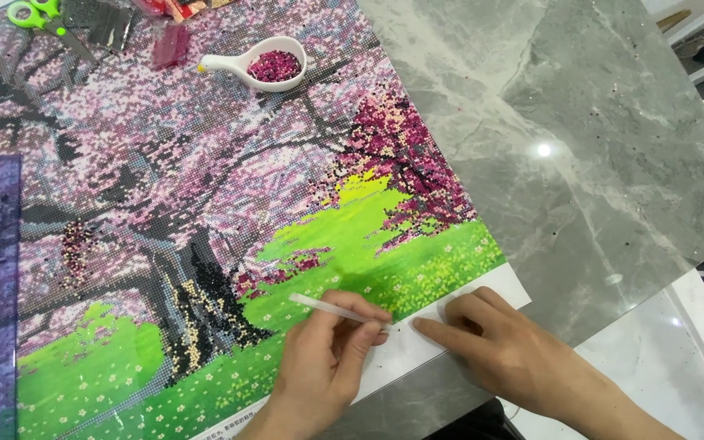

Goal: Using a stylus tool to pick up small resin diamonds from a tray and place them onto a coded adhesive canvas.

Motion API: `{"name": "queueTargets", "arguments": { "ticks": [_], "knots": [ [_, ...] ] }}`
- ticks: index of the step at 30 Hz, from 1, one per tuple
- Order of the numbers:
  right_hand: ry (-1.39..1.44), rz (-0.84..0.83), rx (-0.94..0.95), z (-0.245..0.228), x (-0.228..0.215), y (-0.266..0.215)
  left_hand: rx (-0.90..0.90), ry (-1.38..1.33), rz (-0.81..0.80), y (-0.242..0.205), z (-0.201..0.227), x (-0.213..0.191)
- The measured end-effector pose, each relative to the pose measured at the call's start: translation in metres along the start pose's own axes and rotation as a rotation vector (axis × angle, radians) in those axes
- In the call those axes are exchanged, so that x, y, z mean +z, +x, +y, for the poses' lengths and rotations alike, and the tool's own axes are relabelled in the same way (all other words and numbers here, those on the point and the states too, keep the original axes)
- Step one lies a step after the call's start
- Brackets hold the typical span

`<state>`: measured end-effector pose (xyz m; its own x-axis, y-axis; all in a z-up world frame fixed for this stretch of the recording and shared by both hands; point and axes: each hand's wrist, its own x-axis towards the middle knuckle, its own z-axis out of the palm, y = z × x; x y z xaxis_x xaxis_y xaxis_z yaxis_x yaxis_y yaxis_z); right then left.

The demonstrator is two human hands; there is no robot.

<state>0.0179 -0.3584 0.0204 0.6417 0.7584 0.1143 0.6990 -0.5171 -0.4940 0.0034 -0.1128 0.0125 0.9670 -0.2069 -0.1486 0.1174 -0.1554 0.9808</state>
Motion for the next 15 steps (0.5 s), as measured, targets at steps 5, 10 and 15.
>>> {"name": "queueTargets", "arguments": {
  "ticks": [5, 10, 15],
  "knots": [
    [0.076, 0.075, 0.043, 0.011, 0.006, -0.011, -0.065, -0.439, 0.112, -0.004, 0.011, -0.025],
    [-0.026, -0.095, 0.126, 0.004, 0.003, -0.004, 0.081, -0.473, 0.280, -0.015, 0.023, -0.057],
    [-0.057, -0.240, 0.224, -0.002, 0.000, 0.009, 0.091, -0.421, 0.468, -0.030, 0.008, -0.083]
  ]
}}
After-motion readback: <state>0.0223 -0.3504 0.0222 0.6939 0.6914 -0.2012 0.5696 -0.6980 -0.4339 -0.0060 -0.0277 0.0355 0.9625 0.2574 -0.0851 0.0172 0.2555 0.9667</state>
